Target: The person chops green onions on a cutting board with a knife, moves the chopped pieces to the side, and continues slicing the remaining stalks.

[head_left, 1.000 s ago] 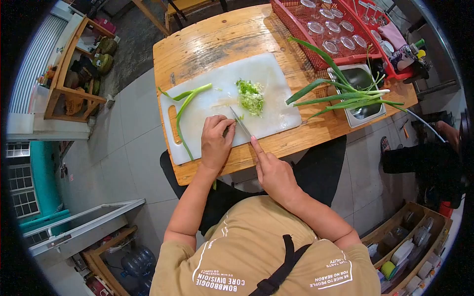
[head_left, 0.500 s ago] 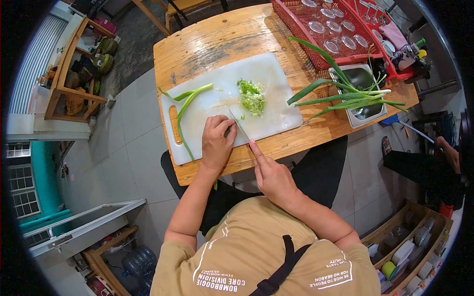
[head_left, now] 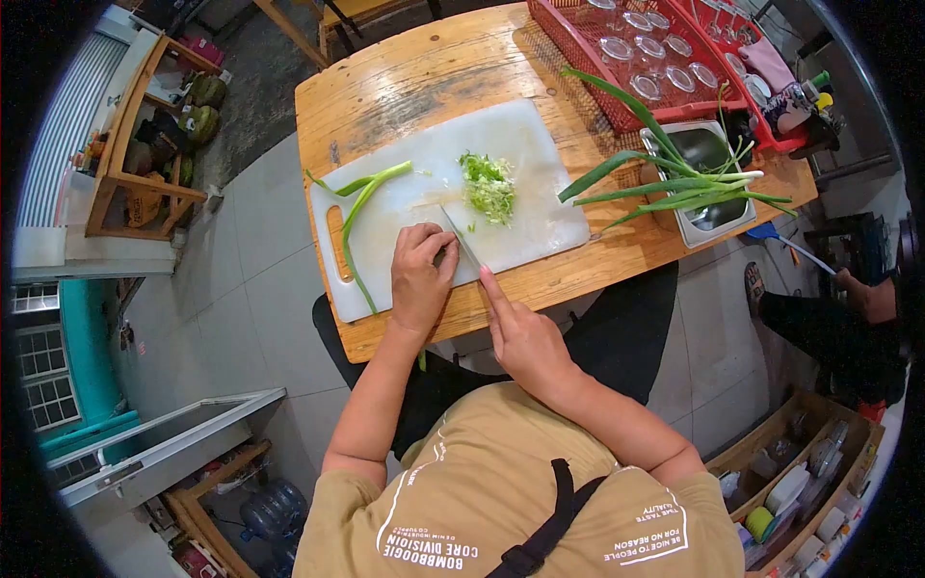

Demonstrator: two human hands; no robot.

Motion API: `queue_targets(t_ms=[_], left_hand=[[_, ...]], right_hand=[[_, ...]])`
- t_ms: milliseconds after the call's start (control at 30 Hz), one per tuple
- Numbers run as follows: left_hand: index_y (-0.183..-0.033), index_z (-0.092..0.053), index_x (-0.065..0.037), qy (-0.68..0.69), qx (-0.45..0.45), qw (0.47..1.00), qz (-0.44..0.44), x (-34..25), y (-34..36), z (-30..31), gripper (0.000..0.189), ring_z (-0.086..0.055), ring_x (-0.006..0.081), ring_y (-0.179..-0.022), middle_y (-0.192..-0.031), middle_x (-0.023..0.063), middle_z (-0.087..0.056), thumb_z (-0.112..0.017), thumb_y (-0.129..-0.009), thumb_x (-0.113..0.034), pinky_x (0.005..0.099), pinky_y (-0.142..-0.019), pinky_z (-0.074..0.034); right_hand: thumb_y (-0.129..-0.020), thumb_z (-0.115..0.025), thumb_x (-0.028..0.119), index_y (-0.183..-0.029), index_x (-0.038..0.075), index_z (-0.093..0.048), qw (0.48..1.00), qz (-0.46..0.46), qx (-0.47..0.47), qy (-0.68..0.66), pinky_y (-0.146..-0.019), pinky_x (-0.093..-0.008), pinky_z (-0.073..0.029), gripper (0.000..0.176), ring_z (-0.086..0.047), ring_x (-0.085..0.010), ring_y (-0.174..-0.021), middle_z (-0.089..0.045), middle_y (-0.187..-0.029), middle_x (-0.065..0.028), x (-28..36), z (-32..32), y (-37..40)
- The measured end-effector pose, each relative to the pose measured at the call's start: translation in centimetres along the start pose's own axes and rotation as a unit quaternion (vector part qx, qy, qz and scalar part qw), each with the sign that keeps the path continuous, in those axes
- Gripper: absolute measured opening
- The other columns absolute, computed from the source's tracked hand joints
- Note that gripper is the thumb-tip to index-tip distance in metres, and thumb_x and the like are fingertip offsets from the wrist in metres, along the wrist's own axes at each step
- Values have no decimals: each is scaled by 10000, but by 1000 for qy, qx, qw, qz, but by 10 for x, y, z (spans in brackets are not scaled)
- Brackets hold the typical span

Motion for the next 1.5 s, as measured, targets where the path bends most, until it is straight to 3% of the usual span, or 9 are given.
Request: queue_targets(t_ms=[100, 267, 567, 1000, 1200, 1267, 1400, 1500], left_hand=[[-1004, -792, 18, -3, -2, 1000, 7, 0, 0, 1, 117, -664, 340, -1013, -1042, 135, -731, -808, -892, -11, 431, -914, -557], [-1005, -791, 13, -1, -7, 1000, 3, -2, 0, 4, 111, -665, 338, -1016, -1038, 131, -727, -817, -905, -26, 428, -910, -556], [-1000, -783, 12, 4, -2, 1000, 0, 0, 0, 2, 109, -665, 342, -1012, -1030, 132, -727, -816, -900, -17, 427, -912, -556], [-993, -792, 14, 3, 1, 1000, 11, 1, 0, 1, 115, -663, 344, -1019, -1034, 136, -729, -812, -882, -8, 430, -924, -553], [-996, -804, -5, -27, -4, 999, 19, 1, 0, 3, 112, -660, 334, -1039, -1030, 118, -732, -818, -893, -48, 442, -938, -535], [-986, -805, -10, -25, 0, 999, 22, -1, 1, 4, 106, -659, 331, -1052, -1036, 110, -736, -823, -895, -60, 448, -946, -529], [-986, -808, -12, -24, -3, 1000, 18, 1, 4, 1, 105, -665, 330, -1056, -1042, 111, -742, -827, -900, -69, 451, -953, -531], [-988, -812, -11, -29, -8, 999, 10, 2, 4, 6, 105, -670, 329, -1056, -1044, 114, -746, -825, -903, -71, 445, -957, -535]], right_hand=[[-1044, -636, 146, -1776, 155, -258, 999, 28, -37, 20, -654, -511, -615, 824, -709, -398, -696, -669, -833, -193, -2, -4, -8], [-1037, -651, 138, -1776, 158, -263, 998, 10, 13, 63, -656, -483, -620, 835, -708, -377, -697, -654, -861, -180, -1, 12, 9], [-1053, -626, 135, -1771, 140, -266, 997, 42, -40, -40, -712, -533, -606, 803, -697, -426, -736, -659, -890, -210, -3, 12, 11], [-1075, -602, 148, -1767, 121, -263, 998, 26, -24, -51, -724, -531, -603, 771, -705, -435, -759, -681, -861, -214, -1, 4, 2], [-1062, -614, 145, -1769, 118, -257, 1000, 16, -14, -20, -687, -535, -606, 793, -710, -429, -732, -694, -869, -214, 3, 5, 5], [-1048, -626, 141, -1771, 124, -256, 1000, -8, 24, 11, -660, -521, -613, 813, -710, -413, -704, -691, -865, -206, 3, 7, 12], [-1042, -633, 139, -1776, 143, -253, 998, 17, -15, 55, -650, -491, -622, 827, -715, -388, -694, -673, -852, -191, 2, 2, -1], [-1040, -639, 141, -1776, 157, -264, 994, 13, 10, 104, -642, -470, -625, 826, -717, -371, -690, -650, -834, -176, 5, 3, -6]])
Point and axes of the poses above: each hand's wrist, its own y-axis away from the middle knuckle, its own z-axis out of the back of the hand, x = y × z, the point moved 3 cm from there along -y, towards the middle knuckle
